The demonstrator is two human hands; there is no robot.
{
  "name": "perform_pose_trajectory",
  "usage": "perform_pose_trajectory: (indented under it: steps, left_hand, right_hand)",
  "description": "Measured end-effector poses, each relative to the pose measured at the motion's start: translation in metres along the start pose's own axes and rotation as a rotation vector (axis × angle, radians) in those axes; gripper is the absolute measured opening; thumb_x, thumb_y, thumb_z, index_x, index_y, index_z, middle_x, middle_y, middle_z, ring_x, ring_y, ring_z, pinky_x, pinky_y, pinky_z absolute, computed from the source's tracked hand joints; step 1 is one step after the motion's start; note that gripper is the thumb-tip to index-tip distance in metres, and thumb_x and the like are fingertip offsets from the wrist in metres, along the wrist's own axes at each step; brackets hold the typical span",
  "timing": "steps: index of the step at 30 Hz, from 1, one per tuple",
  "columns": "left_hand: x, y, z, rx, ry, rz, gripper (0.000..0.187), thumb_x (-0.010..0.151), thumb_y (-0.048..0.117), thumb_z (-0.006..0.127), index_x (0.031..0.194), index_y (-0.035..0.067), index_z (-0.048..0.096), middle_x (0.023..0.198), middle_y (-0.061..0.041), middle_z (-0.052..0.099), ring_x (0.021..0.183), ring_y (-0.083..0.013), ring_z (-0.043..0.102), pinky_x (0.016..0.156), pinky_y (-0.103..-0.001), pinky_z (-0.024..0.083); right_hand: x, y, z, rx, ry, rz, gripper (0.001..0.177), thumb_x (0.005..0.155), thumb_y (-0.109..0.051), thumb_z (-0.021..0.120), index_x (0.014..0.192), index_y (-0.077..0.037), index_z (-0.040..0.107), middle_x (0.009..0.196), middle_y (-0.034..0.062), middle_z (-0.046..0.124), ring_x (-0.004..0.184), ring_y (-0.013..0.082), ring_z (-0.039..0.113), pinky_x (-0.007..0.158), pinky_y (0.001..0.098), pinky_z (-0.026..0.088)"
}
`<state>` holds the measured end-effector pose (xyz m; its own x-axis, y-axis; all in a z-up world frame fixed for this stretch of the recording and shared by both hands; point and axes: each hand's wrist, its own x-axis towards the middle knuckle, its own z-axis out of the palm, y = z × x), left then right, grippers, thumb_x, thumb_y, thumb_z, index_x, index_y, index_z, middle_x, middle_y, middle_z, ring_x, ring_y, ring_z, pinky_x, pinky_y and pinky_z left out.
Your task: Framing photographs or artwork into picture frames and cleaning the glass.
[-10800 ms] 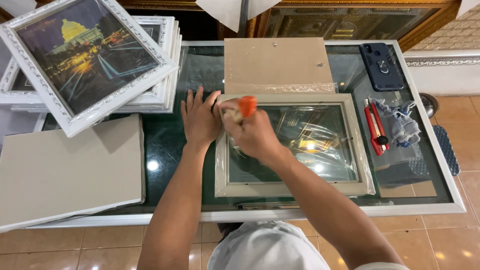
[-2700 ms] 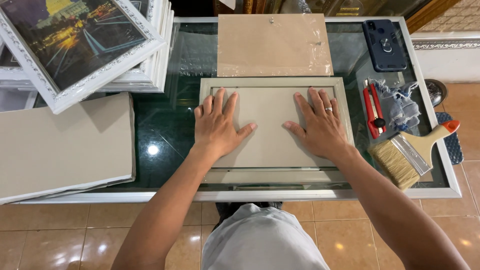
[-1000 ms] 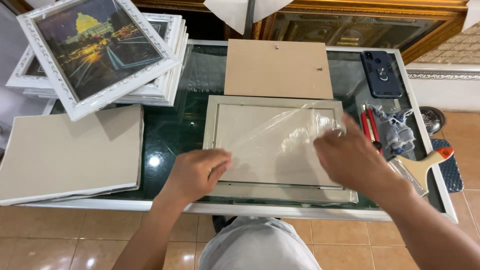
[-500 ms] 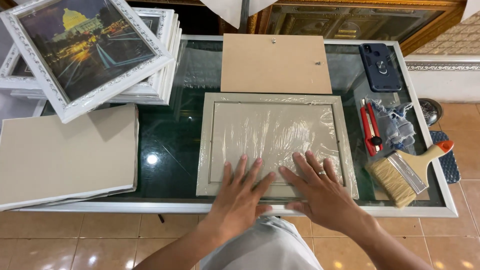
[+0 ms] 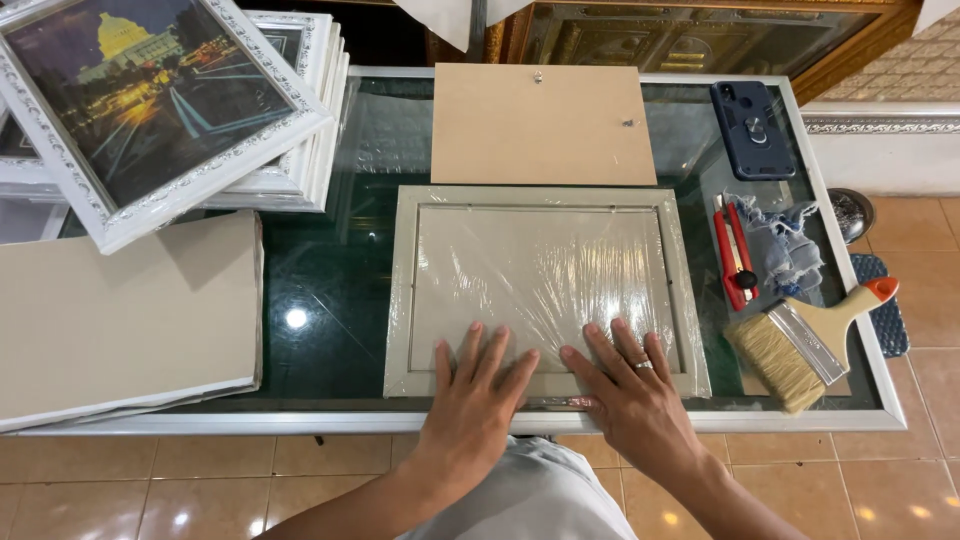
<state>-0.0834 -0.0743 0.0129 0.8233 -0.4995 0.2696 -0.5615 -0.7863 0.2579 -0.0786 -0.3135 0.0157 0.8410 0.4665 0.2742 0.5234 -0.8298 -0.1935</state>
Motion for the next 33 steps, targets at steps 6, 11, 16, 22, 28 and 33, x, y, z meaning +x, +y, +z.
perform_pose_trajectory:
  steps: [6,11,16,22,28,33]
  left_hand:
    - [0.027,0.025,-0.001,-0.071,0.049,-0.02,0.069,0.088,0.035,0.065,0.15,0.013,0.044,0.154,-0.031,0.031,0.145,-0.0531,0.023,0.108,-0.08,0.018]
    - [0.021,0.023,0.012,-0.047,0.009,-0.032,0.063,0.093,0.039,0.065,0.149,0.016,0.049,0.157,-0.026,0.035,0.147,-0.0511,0.025,0.111,-0.074,0.022]
    - [0.019,0.021,0.021,-0.054,0.107,-0.008,0.06,0.094,0.043,0.066,0.147,0.017,0.055,0.157,-0.027,0.037,0.146,-0.0522,0.027,0.111,-0.075,0.022]
    - [0.018,0.02,0.022,-0.053,0.119,0.003,0.06,0.094,0.044,0.066,0.147,0.018,0.055,0.157,-0.028,0.036,0.147,-0.0529,0.026,0.111,-0.075,0.02]
    - [0.017,0.019,0.022,-0.079,0.108,-0.009,0.059,0.096,0.045,0.064,0.149,0.02,0.055,0.158,-0.028,0.037,0.147,-0.0525,0.028,0.112,-0.074,0.02]
    - [0.017,0.018,0.022,-0.099,0.107,-0.017,0.057,0.097,0.044,0.063,0.148,0.02,0.056,0.159,-0.028,0.036,0.148,-0.0523,0.027,0.113,-0.074,0.018]
  right_hand:
    - [-0.002,0.003,0.0,-0.001,0.018,-0.008,0.059,0.085,-0.036,0.07,0.139,-0.018,0.058,0.152,0.0111,0.047,0.145,0.0396,0.036,0.115,0.0628,0.028]
    - [0.012,0.011,-0.026,0.159,-0.057,0.008,0.046,0.082,-0.032,0.075,0.123,-0.013,0.069,0.135,0.0122,0.062,0.132,0.0374,0.052,0.11,0.0548,0.037]
    - [0.091,0.077,-0.04,0.299,0.071,0.171,0.022,0.091,-0.02,0.071,0.107,-0.005,0.074,0.107,0.0154,0.074,0.098,0.0323,0.072,0.083,0.0393,0.057]
    - [0.213,0.219,0.012,0.268,0.226,0.471,0.02,0.095,-0.021,0.067,0.099,-0.004,0.077,0.094,0.0188,0.075,0.087,0.0347,0.072,0.079,0.0422,0.055]
    - [0.275,0.305,0.072,0.085,0.069,0.742,0.038,0.084,-0.035,0.077,0.093,0.002,0.077,0.102,0.0251,0.073,0.101,0.041,0.069,0.089,0.0453,0.053]
    - [0.293,0.324,0.093,0.12,0.009,0.797,0.03,0.081,-0.023,0.071,0.098,0.0,0.078,0.109,0.024,0.074,0.108,0.0392,0.069,0.092,0.0452,0.054]
